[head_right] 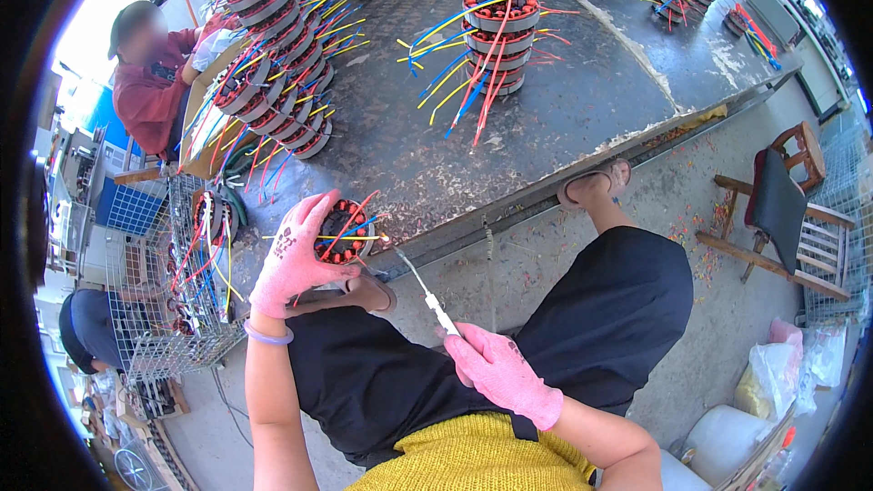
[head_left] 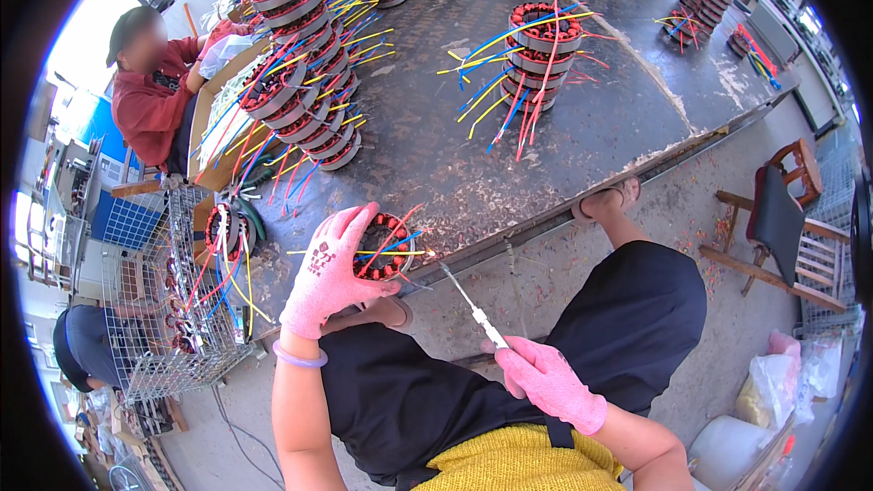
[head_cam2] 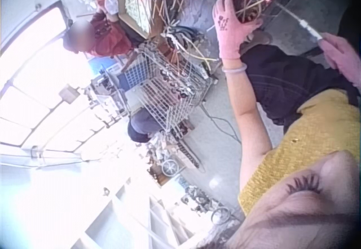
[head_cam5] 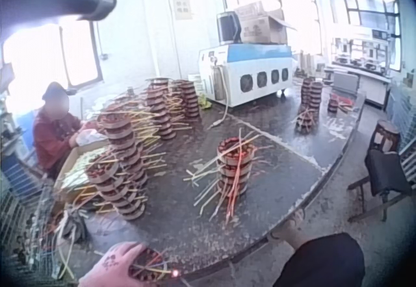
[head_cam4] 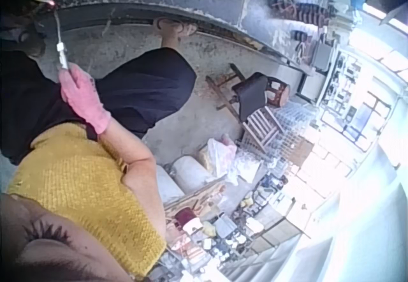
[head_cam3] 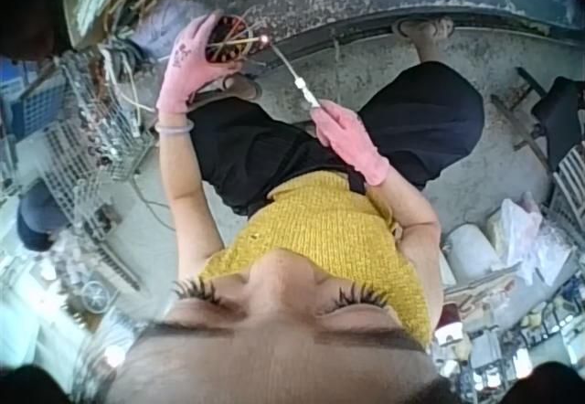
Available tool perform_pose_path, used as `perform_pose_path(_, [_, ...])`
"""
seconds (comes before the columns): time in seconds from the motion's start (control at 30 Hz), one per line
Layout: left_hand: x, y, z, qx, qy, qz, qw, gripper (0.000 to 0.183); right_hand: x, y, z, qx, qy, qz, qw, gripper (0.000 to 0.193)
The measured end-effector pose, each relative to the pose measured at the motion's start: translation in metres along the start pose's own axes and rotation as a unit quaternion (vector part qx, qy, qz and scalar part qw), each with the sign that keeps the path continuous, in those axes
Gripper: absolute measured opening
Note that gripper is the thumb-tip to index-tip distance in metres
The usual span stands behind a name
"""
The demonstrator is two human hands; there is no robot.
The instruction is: The person uses a small lighter to heat and fuse the ends of various colored wires on a component.
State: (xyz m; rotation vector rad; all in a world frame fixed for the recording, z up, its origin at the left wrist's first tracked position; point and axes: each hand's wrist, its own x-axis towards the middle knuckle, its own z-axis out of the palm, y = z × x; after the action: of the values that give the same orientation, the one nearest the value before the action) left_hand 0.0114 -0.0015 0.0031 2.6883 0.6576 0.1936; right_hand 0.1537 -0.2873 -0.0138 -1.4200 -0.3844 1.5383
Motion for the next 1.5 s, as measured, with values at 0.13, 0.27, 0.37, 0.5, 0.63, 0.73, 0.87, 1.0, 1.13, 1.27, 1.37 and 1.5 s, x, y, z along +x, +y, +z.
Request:
perform_pose_path(0.13, [0.0000, 0.0002, 0.0000, -0.002, -0.002, -0.003, 1.000, 0.102, 0.0015, 0.0020, -0.0004, -0.013, 0.000, -0.007, 1.000, 0.038])
perform_pose_path(0.27, [-0.0005, -0.0001, -0.0001, -0.005, 0.000, 0.001, 1.000, 0.101, 0.0016, 0.0033, -0.0017, -0.023, -0.004, -0.013, 1.000, 0.038])
perform_pose_path(0.37, [-0.0003, -0.0011, 0.0003, -0.011, 0.001, 0.002, 1.000, 0.101, 0.0010, 0.0017, -0.0026, -0.028, -0.005, -0.006, 1.000, 0.038])
perform_pose_path(0.5, [-0.0004, -0.0020, 0.0012, -0.002, 0.001, 0.005, 1.000, 0.101, 0.0000, -0.0004, -0.0003, -0.003, -0.002, -0.003, 1.000, 0.038])
perform_pose_path(0.63, [-0.0005, -0.0033, 0.0022, 0.002, 0.003, 0.007, 1.000, 0.101, 0.0031, 0.0065, -0.0041, -0.033, -0.009, -0.022, 0.999, 0.037])
perform_pose_path(0.73, [-0.0008, -0.0033, 0.0018, 0.003, 0.000, 0.006, 1.000, 0.102, 0.0014, 0.0026, -0.0041, -0.024, -0.012, -0.012, 1.000, 0.037])
perform_pose_path(0.87, [-0.0004, -0.0022, 0.0010, -0.010, -0.003, 0.000, 1.000, 0.101, 0.0020, 0.0047, -0.0054, -0.026, -0.010, -0.013, 1.000, 0.037])
perform_pose_path(1.0, [-0.0002, -0.0038, -0.0003, -0.017, -0.007, 0.018, 1.000, 0.100, 0.0027, 0.0080, -0.0050, 0.006, -0.001, -0.012, 1.000, 0.037])
perform_pose_path(1.13, [0.0007, -0.0092, -0.0026, 0.004, -0.015, 0.100, 0.995, 0.098, 0.0018, 0.0080, -0.0071, -0.005, 0.003, -0.020, 1.000, 0.037])
perform_pose_path(1.27, [0.0000, -0.0035, -0.0036, -0.022, -0.034, 0.035, 0.999, 0.100, 0.0008, 0.0046, -0.0062, -0.020, 0.004, -0.016, 1.000, 0.038])
perform_pose_path(1.37, [-0.0019, -0.0064, -0.0010, 0.004, -0.011, 0.050, 0.999, 0.100, 0.0015, 0.0082, -0.0064, -0.019, -0.002, -0.018, 1.000, 0.037])
perform_pose_path(1.5, [-0.0011, -0.0061, -0.0004, -0.018, 0.000, 0.053, 0.998, 0.099, 0.0010, 0.0087, -0.0052, -0.005, -0.006, -0.026, 1.000, 0.035])
